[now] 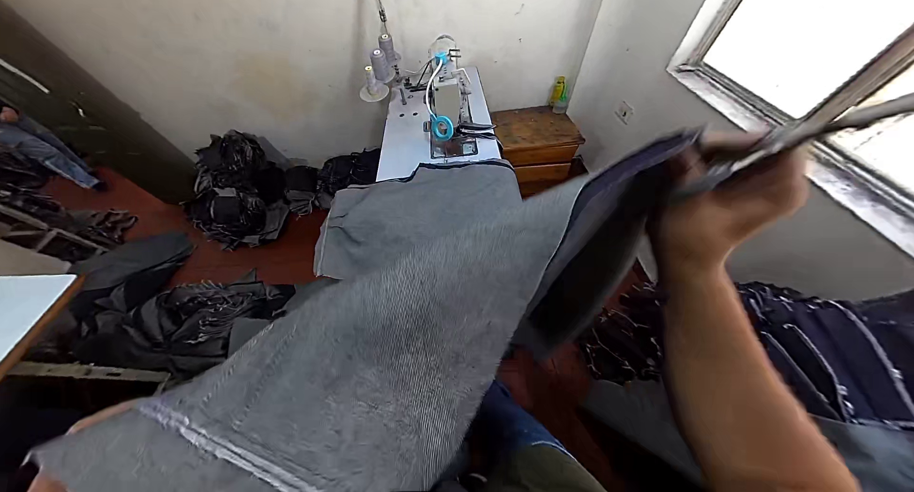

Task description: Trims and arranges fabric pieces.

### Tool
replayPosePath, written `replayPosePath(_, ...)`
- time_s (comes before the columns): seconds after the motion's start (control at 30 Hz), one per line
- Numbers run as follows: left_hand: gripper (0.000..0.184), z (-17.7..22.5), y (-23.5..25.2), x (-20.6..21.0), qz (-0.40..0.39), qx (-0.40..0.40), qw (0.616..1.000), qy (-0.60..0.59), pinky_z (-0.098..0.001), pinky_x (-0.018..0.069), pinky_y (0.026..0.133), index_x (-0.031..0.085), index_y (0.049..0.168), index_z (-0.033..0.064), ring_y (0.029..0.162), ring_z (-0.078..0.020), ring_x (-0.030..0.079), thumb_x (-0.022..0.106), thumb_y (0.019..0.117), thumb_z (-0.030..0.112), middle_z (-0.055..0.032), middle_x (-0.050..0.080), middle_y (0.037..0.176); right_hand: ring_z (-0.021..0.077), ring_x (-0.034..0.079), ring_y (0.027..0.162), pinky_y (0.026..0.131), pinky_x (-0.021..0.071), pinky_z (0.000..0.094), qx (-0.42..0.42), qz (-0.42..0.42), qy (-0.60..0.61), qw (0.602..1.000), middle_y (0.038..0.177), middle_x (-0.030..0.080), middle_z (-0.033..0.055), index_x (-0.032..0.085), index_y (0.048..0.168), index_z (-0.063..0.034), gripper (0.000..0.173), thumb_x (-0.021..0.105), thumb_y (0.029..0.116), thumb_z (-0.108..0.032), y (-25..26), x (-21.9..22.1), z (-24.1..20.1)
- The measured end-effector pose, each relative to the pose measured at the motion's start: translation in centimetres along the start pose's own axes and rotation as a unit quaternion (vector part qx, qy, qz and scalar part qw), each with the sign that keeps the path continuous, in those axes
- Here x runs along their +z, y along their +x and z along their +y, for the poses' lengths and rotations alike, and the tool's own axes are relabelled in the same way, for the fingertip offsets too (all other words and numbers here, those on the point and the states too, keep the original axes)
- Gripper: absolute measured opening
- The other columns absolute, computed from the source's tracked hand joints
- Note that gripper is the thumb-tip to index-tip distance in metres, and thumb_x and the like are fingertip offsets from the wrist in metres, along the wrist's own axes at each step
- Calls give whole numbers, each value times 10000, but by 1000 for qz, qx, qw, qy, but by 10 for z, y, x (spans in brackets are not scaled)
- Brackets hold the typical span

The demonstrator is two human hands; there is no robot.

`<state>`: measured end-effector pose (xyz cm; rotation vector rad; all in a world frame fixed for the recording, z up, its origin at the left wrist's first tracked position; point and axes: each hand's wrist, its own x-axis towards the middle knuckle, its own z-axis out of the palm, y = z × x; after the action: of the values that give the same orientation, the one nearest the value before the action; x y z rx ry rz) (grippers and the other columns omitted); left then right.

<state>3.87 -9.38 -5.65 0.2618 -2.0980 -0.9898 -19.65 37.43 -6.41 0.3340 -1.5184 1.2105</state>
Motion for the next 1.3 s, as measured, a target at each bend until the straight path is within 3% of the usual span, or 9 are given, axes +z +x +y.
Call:
replayPosePath(0.1, 282, -42, 29, 25, -52, -67, 988, -132, -334, 529, 1000, 490, 1279, -98, 1090, -106, 648, 424, 1062, 70, -66, 663, 1152, 1, 593, 824, 777, 517, 201, -142, -30, -63, 987, 913, 622, 52, 523, 1076, 135, 455, 719, 942, -252, 82, 84, 31)
replayPosePath(0.27, 139, -71, 116, 128, -34, -205, 978, -19, -166, 582, 817, 595, 1095, -46, 843, 72, 664, 516, 1011, 32, 76, 689, 895, 133, 665, 760, 710, 557, 324, -139, -193, -58, 970, 870, 686, 121, 609, 1082, 80, 505, 729, 926, -385, 94, 238, 131)
replayPosePath(0.47, 641, -253, 145, 263, -198, -441, 858, 175, -613, 502, 869, 675, 1071, -109, 937, -387, 650, 497, 1053, 507, -290, 665, 992, 432, 670, 1000, 892, 527, 629, 127, -480, -148, 855, 1057, 668, 261, 545, 1241, 60, 584, 789, 867, -316, -51, 363, 297)
replayPosePath(0.57, 689, -310, 127, 307, -219, -498, 815, 198, -636, 462, 987, 661, 1184, -104, 1129, -454, 623, 473, 1050, 546, -331, 654, 1147, 462, 623, 1129, 992, 493, 628, 217, -539, -186, 792, 1173, 638, 291, 574, 1261, 58, 583, 809, 864, -299, -127, 353, 329)
replayPosePath(0.77, 476, -330, 137, 311, -141, -393, 891, 178, -550, 496, 755, 652, 1049, -72, 782, -311, 625, 594, 1032, 400, -200, 638, 831, 440, 666, 976, 857, 535, 634, 347, -472, -300, 753, 1084, 655, 276, 501, 1338, 70, 682, 805, 871, -324, -205, 199, 293)
replayPosePath(1.0, 463, -409, 31, 267, -405, -465, 784, 68, -481, 416, 1163, 547, 1415, -41, 1343, -326, 551, 551, 952, -27, -238, 581, 1417, 180, 711, 1051, 930, 596, 356, 412, -464, -67, 781, 1140, 731, 112, 565, 1211, 64, 695, 889, 706, -287, -193, 186, 274)
replayPosePath(1.13, 332, -405, -3, 264, -353, -494, 794, 14, -484, 469, 1096, 659, 1271, -33, 1230, -303, 625, 633, 1006, 166, -217, 647, 1313, 118, 723, 683, 651, 624, 318, 507, -717, 63, 474, 779, 742, -26, 697, 946, -89, 605, 867, 657, -592, -168, 237, 230)
replayPosePath(1.23, 369, -388, -8, 250, -250, -513, 820, 51, -536, 508, 949, 659, 1117, -75, 990, -334, 665, 471, 1092, 241, -235, 679, 1009, 182, 708, 728, 743, 611, 397, 447, -878, 91, 147, 826, 708, 58, 638, 1116, -21, 652, 679, 861, -620, -200, 304, 186)
replayPosePath(1.3, 382, -363, -7, 233, -170, -476, 857, 99, -547, 526, 842, 673, 1067, -63, 854, -326, 671, 439, 1094, 238, -208, 672, 869, 226, 683, 775, 800, 575, 448, 384, -920, 71, 30, 873, 683, 119, 591, 1200, 25, 635, 554, 995, -575, -230, 345, 152)
